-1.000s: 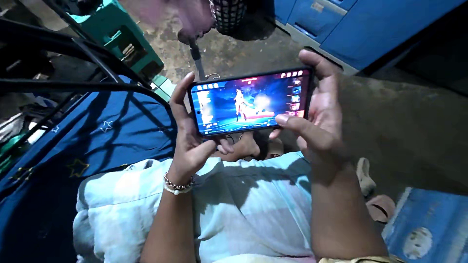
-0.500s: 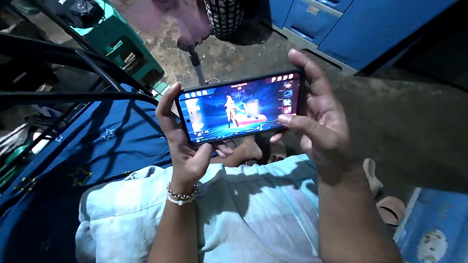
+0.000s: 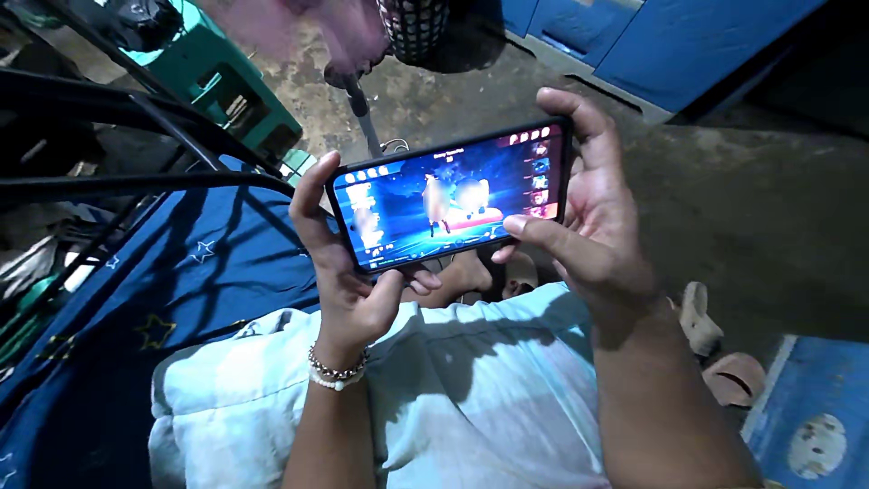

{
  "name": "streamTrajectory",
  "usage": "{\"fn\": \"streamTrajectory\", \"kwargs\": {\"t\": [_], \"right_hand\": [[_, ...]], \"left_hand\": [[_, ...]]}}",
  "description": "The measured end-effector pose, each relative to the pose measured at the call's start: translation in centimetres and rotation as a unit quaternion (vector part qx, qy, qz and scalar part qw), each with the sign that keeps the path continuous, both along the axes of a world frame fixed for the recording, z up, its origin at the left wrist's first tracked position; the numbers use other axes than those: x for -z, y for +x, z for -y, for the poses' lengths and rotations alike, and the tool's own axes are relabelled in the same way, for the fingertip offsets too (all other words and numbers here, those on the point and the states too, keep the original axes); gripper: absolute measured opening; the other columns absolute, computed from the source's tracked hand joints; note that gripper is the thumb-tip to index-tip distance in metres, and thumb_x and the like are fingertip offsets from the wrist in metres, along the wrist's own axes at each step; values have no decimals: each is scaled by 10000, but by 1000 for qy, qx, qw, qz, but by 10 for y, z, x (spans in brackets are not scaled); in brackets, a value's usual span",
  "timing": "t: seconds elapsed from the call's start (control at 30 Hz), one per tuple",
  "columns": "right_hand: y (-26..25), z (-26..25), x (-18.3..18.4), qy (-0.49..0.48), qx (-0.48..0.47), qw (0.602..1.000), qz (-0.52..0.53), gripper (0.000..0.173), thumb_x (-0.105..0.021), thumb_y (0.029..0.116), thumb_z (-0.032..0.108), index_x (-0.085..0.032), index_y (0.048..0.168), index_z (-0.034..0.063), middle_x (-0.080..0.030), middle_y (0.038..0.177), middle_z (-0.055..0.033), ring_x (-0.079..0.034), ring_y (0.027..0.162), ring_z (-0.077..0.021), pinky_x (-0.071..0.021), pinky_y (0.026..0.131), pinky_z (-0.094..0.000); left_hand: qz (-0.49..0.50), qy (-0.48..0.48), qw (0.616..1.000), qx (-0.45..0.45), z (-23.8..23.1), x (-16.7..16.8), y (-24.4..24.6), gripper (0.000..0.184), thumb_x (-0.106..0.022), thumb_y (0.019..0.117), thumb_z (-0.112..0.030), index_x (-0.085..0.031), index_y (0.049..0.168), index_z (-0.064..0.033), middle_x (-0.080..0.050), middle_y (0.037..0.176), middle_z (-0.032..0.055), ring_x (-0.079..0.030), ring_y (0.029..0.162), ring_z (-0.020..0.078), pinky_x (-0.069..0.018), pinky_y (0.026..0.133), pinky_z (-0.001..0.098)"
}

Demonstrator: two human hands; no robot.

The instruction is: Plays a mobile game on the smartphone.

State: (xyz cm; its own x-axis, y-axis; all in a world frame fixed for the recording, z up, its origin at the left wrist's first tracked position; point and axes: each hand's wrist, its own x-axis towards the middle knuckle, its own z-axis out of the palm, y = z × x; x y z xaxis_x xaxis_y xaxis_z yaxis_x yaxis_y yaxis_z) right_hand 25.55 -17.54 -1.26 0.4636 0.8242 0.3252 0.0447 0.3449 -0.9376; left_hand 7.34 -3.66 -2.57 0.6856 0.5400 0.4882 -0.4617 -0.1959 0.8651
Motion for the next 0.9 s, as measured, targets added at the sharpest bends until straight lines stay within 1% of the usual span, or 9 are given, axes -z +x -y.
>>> {"fn": "streamTrajectory", "kwargs": {"t": [0.13,0.2,0.27,0.33,0.47,0.6,0.7,0.8,0.9], "right_hand": [[-1,-2,1,0,8,1000,6,857,-629,825,-65,-242,1561,144,-500,1387,-70,-696,997,-158,-649,580,-297],[-1,-4,1,9,3,1000,6,851,-627,829,-68,-237,1557,135,-483,1400,-70,-687,1021,-157,-648,589,-293],[-2,-4,1,15,1,1000,4,844,-617,827,-58,-237,1554,143,-496,1393,-63,-692,1013,-153,-646,575,-290],[-1,-5,2,19,-2,1000,5,840,-616,831,-49,-232,1553,142,-502,1390,-63,-691,1020,-157,-647,579,-293],[-2,-4,1,15,-3,1000,6,844,-609,831,-58,-220,1551,152,-554,1343,-50,-711,973,-146,-649,584,-285],[-4,-4,1,11,3,1000,7,856,-614,825,-77,-226,1551,155,-551,1337,-50,-712,958,-137,-648,593,-275],[-4,-5,1,13,1,1000,3,869,-613,819,-89,-215,1555,145,-534,1354,-62,-704,995,-152,-655,633,-291],[-5,-5,1,12,-1,1000,-1,858,-608,819,-72,-221,1550,156,-540,1354,-60,-710,975,-155,-647,576,-289],[-5,-4,1,14,-7,1000,-1,856,-604,821,-66,-214,1551,154,-534,1360,-63,-707,986,-159,-648,579,-294]], "left_hand": [[15,3,1000,-13,-1,2,2,951,-650,807,96,-190,1522,-328,-559,1330,9,-702,668,152,-644,521,315],[22,10,999,-21,-2,2,2,966,-659,791,97,-189,1527,-315,-528,1358,17,-699,696,149,-636,504,311],[25,15,999,-21,-3,2,2,975,-677,798,85,-179,1532,-319,-528,1359,11,-699,714,144,-635,509,305],[30,8,999,-21,-3,3,2,975,-672,793,91,-189,1528,-330,-574,1319,7,-701,676,145,-634,505,306],[28,17,999,-28,-3,3,2,977,-666,782,99,-188,1530,-307,-558,1324,16,-694,669,136,-631,501,297],[31,30,998,-38,-3,2,2,992,-670,755,103,-193,1539,-273,-496,1382,29,-695,775,134,-632,520,295],[36,28,998,-33,-3,1,1,994,-645,745,122,-197,1536,-279,-503,1371,33,-690,722,134,-628,500,296],[34,29,998,-35,-3,2,1,994,-625,742,122,-190,1540,-280,-514,1361,36,-688,709,133,-625,501,291],[33,32,998,-41,-3,2,1,991,-646,746,116,-200,1539,-278,-500,1375,42,-689,725,138,-625,494,294]]}}
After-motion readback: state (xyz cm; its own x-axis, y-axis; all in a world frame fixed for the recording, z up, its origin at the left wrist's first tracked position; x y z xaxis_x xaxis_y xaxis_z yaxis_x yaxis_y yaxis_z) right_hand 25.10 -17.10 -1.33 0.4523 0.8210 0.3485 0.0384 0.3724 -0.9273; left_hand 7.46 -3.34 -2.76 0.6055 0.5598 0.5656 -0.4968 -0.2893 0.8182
